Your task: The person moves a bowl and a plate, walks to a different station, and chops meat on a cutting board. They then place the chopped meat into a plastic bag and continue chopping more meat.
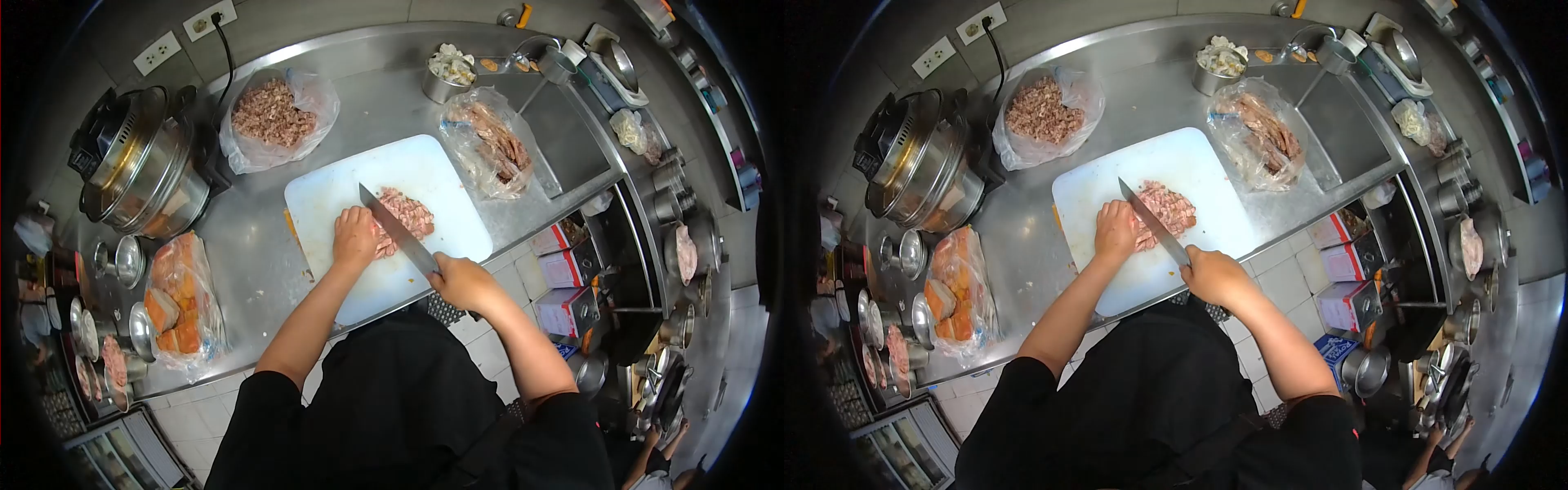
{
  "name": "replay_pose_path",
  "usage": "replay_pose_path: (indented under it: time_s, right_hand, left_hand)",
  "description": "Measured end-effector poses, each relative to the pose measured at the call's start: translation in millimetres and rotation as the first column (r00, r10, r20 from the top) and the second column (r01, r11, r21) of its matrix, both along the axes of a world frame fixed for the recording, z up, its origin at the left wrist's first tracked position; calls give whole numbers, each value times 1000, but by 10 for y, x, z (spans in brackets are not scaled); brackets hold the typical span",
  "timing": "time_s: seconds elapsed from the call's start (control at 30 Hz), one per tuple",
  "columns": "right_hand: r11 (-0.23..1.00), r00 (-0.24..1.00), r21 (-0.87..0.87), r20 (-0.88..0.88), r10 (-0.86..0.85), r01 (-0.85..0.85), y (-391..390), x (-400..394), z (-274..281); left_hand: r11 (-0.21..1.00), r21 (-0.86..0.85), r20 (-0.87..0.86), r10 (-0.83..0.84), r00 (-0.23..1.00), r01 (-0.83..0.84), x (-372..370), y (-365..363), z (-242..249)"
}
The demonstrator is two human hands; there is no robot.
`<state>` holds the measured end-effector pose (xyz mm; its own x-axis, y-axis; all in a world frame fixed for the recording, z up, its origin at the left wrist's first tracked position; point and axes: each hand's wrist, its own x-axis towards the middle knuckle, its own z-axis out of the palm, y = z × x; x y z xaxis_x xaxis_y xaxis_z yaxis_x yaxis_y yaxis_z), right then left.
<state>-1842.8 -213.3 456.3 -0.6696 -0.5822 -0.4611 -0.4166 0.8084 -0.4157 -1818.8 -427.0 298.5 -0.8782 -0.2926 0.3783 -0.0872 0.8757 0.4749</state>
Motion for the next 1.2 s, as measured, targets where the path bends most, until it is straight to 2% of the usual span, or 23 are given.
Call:
replay_pose_path:
  time_s: [0.1, 0.17, 0.2, 0.23, 0.27, 0.3, 0.37, 0.4, 0.47, 0.5, 0.57, 0.67, 0.7, 0.73, 0.77, 0.83, 0.9, 0.97, 1.0, 1.07, 1.1, 1.17, 1.2]
  right_hand:
    - [997, 992, 76, 125, 10, -19, -82, -14, 23]
    - [990, 938, 58, 316, -141, 129, -268, -55, -104]
    - [990, 937, 60, 319, -140, 128, -347, -73, -331]
    - [993, 985, -58, 143, -98, 107, -420, -98, -674]
    - [983, 996, -171, -45, -73, 65, -526, -96, -681]
    - [983, 996, -173, -54, -70, 60, -565, -165, -646]
    - [974, 960, -119, 229, -162, 193, -607, -299, -503]
    - [975, 963, -122, 216, -158, 188, -568, -318, -490]
    - [981, 986, -183, -164, 40, -70, -407, -312, -534]
    - [982, 987, -178, -157, 43, -71, -323, -272, -363]
    - [999, 985, 33, 168, -23, 18, -203, -180, 135]
    - [992, 949, 110, 299, -100, 70, -286, -64, 36]
    - [992, 949, 110, 299, -100, 69, -343, -79, -235]
    - [998, 996, -48, 77, -46, 50, -402, -114, -695]
    - [980, 987, -200, -158, -24, -9, -444, -138, -925]
    - [977, 994, -213, -110, -5, -18, -525, -291, -839]
    - [976, 998, -216, -63, 12, -25, -495, -358, -623]
    - [996, 997, -58, -45, 66, -68, -335, -281, -288]
    - [996, 997, -53, -36, 67, -68, -298, -216, -69]
    - [989, 953, 145, 300, -46, 2, -254, -111, 273]
    - [989, 951, 148, 304, -54, 9, -285, -76, 167]
    - [997, 981, 0, 176, -82, 83, -444, -41, -322]
    - [997, 1000, -79, 6, -19, 19, -498, -87, -645]
  left_hand:
    - [1000, -8, -26, -6, 1000, 6, -1, 14, -16]
    - [1000, -4, -6, -23, 1000, 23, -6, 11, 19]
    - [999, -7, -1, -37, 999, 37, -9, 1, 30]
    - [999, -9, 0, -36, 999, 36, -5, -7, 28]
    - [999, -16, 19, -37, 999, 37, 2, -8, 17]
    - [999, -22, 32, -35, 999, 36, -6, -4, 14]
    - [1000, -5, -6, -15, 1000, 15, 34, 15, 5]
    - [1000, 15, -41, 12, 999, -11, 15, 6, 4]
    - [999, 12, -58, 34, 998, -34, 26, -13, -14]
    - [999, 11, -65, 47, 997, -47, 55, -8, -25]
    - [998, 18, -17, 54, 998, -54, 39, 7, -16]
    - [1000, 0, 37, 29, 999, -29, 5, 5, 15]
    - [1000, -18, 40, 14, 999, -14, -1, 5, 22]
    - [1000, -20, 40, 16, 999, -15, 9, 11, 14]
    - [1000, -17, 37, 6, 999, -5, 20, 11, 2]
    - [1000, -26, 20, 1, 1000, -1, 40, -20, -5]
    - [999, 52, -64, 7, 998, -3, 72, -23, 4]
    - [998, 44, -59, 37, 998, -35, 110, -23, 19]
    - [998, 36, -53, 61, 997, -59, 135, -12, 15]
    - [998, 21, -24, 53, 998, -53, 120, -9, -11]
    - [999, -2, -7, 41, 999, -41, 94, -11, -16]
    - [1000, -4, 8, 31, 999, -31, 59, -14, -15]
    - [1000, -11, 24, 24, 999, -24, 65, -21, -13]
